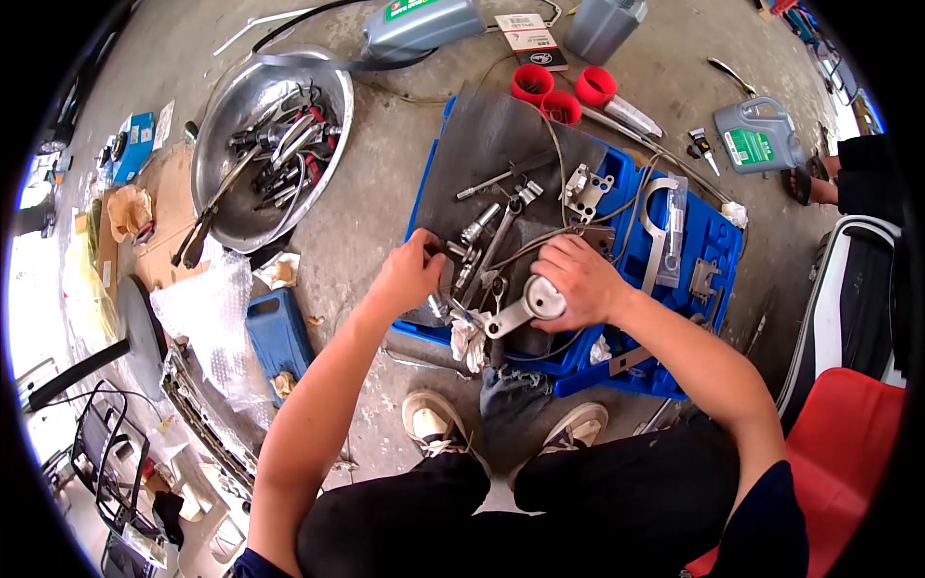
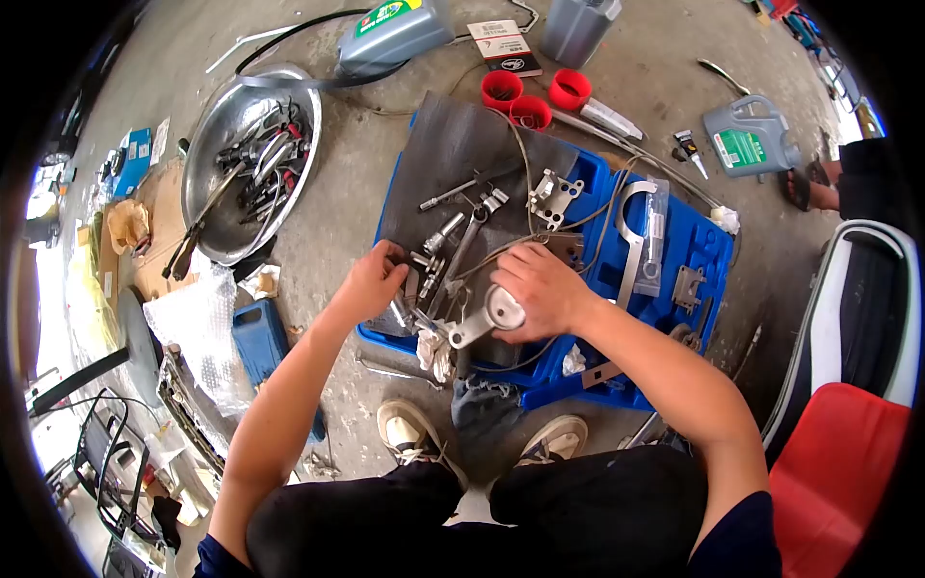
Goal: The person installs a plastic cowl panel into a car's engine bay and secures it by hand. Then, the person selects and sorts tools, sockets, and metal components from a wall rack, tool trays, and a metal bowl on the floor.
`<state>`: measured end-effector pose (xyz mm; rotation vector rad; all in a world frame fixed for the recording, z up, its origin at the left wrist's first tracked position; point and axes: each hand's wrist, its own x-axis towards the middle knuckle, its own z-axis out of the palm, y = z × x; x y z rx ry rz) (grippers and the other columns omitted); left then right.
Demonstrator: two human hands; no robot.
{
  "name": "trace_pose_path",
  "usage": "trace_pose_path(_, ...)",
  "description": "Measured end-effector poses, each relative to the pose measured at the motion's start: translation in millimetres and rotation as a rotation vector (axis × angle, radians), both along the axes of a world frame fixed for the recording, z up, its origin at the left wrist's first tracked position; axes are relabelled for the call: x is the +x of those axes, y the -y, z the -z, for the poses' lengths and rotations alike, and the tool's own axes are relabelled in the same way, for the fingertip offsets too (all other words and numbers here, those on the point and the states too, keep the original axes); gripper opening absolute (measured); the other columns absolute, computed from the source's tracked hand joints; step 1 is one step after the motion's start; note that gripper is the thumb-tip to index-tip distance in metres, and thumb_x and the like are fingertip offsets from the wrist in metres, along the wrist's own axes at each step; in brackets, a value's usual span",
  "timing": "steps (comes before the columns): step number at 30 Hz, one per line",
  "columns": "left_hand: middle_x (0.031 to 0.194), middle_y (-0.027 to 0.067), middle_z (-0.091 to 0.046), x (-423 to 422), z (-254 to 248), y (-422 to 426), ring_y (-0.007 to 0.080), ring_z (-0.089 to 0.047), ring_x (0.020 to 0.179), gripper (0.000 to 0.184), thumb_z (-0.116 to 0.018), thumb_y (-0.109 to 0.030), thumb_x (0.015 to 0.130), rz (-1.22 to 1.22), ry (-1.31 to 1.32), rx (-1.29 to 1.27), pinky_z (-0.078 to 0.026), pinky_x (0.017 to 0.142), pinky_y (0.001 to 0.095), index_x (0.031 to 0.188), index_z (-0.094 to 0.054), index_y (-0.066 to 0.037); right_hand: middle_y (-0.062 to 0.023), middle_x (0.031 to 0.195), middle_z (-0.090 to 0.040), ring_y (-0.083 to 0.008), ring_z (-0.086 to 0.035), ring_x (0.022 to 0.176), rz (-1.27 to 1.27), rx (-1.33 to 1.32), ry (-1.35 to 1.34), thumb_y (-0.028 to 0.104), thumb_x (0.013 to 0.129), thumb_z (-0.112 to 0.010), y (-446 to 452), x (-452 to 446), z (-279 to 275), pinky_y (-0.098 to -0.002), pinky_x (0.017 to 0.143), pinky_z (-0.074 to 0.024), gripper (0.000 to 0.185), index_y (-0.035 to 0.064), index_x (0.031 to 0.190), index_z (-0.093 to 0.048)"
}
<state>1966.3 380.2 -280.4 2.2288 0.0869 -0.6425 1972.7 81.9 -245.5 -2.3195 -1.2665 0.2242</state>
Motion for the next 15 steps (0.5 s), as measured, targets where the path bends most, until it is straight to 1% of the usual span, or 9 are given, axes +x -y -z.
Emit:
trace_pose_path(3, 0.082, 0.0158, -0.068, -3, -4, 4, 0.0292, -0.067, 0.078, 0.028, -0.062, -0.017, 0.092, -0.013, 0.02, 0.019, -0.051, 0.072, 0.039, 0.114, -0.057, -0.001, -0.0135, 0.105, -0.059, -0.0318, -0.054, 0.106, 0.026, 0.033, -0.011, 0.046, 0.062, -0.082, 14, -24, -2, -0.0427, 0.098, -0.0424, 0.063, 0.0006, 0.102, -0.063)
trace_pose_path(5, 0.084, 0.0162, -0.069, -4, -3, 3, 0.029, -0.067, 0.079, 0.029, -0.062, -0.017, 0.092, -0.01, 0.021, 0.026, -0.051, 0.072, 0.0388, 0.115, -0.057, -0.001, -0.0135, 0.106, -0.059, -0.0312, -0.055, 0.107, 0.028, 0.044, -0.022, 0.046, 0.063, -0.081, 20, -36, 3, -0.0423, 0.099, -0.0423, 0.064, 0.0002, 0.103, -0.064)
trace_pose_path(7, 0.086, 0.0166, -0.069, -5, -2, 2, 0.0287, -0.068, 0.08, 0.029, -0.063, -0.017, 0.092, 0.004, 0.018, 0.036, -0.051, 0.072, 0.0387, 0.116, -0.057, -0.001, -0.013, 0.108, -0.059, -0.0305, -0.054, 0.108, 0.051, 0.037, -0.031, 0.043, 0.064, -0.081, 23, -42, 7, -0.042, 0.099, -0.0421, 0.063, 0.0004, 0.106, -0.063)
trace_pose_path(9, 0.091, 0.0174, -0.07, -2, -4, 0, 0.0287, -0.069, 0.083, 0.03, -0.063, -0.017, 0.091, 0.01, 0.006, -0.002, -0.052, 0.074, 0.0382, 0.116, -0.058, -0.001, -0.0125, 0.112, -0.058, -0.0301, -0.052, 0.112, 0.029, -0.033, -0.01, 0.037, 0.065, -0.081, 26, -40, 10, -0.0416, 0.1, -0.0418, 0.062, 0.0006, 0.111, -0.062)
trace_pose_path(10, 0.091, 0.0174, -0.07, -2, -5, 0, 0.0287, -0.069, 0.083, 0.03, -0.063, -0.017, 0.091, 0.018, 0.009, -0.001, -0.052, 0.074, 0.0382, 0.116, -0.058, -0.001, -0.0125, 0.118, -0.056, -0.0301, -0.05, 0.116, 0.02, -0.084, -0.041, 0.031, 0.066, -0.081, 27, -40, 7, -0.0416, 0.101, -0.0414, 0.065, 0.0024, 0.119, -0.059)
trace_pose_path(11, 0.092, 0.0173, -0.071, -2, -5, -1, 0.0288, -0.069, 0.084, 0.029, -0.063, -0.017, 0.092, 0.02, 0.025, -0.014, -0.052, 0.075, 0.038, 0.116, -0.058, -0.001, -0.0125, 0.118, -0.056, -0.0301, -0.05, 0.116, 0.03, -0.084, -0.039, 0.031, 0.066, -0.081, 26, -43, 7, -0.0416, 0.101, -0.0414, 0.065, 0.0024, 0.119, -0.059)
trace_pose_path(13, 0.093, 0.0172, -0.071, 0, -2, -1, 0.0289, -0.069, 0.085, 0.029, -0.062, -0.018, 0.092, 0.022, 0.052, -0.039, -0.052, 0.075, 0.0378, 0.115, -0.059, -0.001, -0.0128, 0.123, -0.054, -0.0309, -0.049, 0.119, 0.06, -0.089, -0.059, 0.028, 0.068, -0.079, 27, -48, 11, -0.042, 0.101, -0.0411, 0.067, 0.0046, 0.126, -0.056)
trace_pose_path(14, 0.092, 0.0184, -0.071, 2, 1, -2, 0.0338, -0.068, 0.088, 0.029, -0.062, -0.02, 0.09, -0.026, 0.036, -0.013, -0.052, 0.077, 0.041, 0.113, -0.061, -0.002, -0.0134, 0.127, -0.052, -0.032, -0.049, 0.12, 0.088, -0.081, -0.078, 0.025, 0.069, -0.077, 26, -54, 14, -0.0426, 0.102, -0.0407, 0.071, 0.0063, 0.133, -0.051)
trace_pose_path(15, 0.09, 0.0197, -0.071, 2, 5, -2, 0.0386, -0.067, 0.09, 0.029, -0.062, -0.023, 0.089, -0.074, 0.014, 0.012, -0.052, 0.079, 0.0442, 0.11, -0.063, -0.003, -0.0134, 0.127, -0.052, -0.032, -0.049, 0.12, 0.088, -0.093, -0.073, 0.025, 0.069, -0.077, 26, -59, 14, -0.0426, 0.102, -0.0407, 0.071, 0.0063, 0.133, -0.051)
